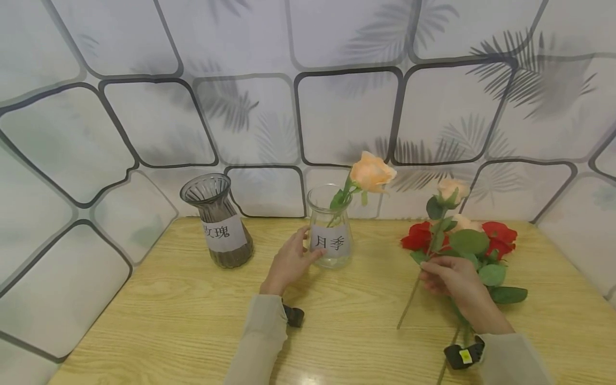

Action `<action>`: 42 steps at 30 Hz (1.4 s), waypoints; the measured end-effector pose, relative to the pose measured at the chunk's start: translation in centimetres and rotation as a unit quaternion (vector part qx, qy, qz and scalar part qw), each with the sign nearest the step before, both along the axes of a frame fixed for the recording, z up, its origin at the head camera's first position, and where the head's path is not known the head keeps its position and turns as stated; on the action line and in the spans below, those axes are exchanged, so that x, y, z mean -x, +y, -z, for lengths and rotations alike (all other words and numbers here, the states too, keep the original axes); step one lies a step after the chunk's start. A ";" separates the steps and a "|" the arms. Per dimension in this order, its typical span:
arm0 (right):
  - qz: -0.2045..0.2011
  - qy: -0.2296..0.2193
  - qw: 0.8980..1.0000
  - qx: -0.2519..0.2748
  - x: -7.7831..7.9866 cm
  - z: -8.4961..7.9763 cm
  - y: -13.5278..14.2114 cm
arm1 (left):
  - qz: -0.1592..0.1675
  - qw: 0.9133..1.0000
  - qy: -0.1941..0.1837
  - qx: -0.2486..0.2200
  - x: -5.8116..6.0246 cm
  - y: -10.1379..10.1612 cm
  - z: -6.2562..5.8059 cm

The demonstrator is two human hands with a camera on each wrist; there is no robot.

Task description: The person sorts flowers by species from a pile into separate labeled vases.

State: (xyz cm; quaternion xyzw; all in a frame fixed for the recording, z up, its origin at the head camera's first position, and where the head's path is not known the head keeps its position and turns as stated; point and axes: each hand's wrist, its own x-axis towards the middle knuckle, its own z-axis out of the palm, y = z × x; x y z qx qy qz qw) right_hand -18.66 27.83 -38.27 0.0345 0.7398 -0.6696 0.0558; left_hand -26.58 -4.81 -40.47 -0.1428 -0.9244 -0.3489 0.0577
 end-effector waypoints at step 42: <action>-0.119 0.091 0.928 0.340 1.2 -0.6 -1.0 | 0.002 1.000 -0.001 -0.005 0.1 0.0 0.1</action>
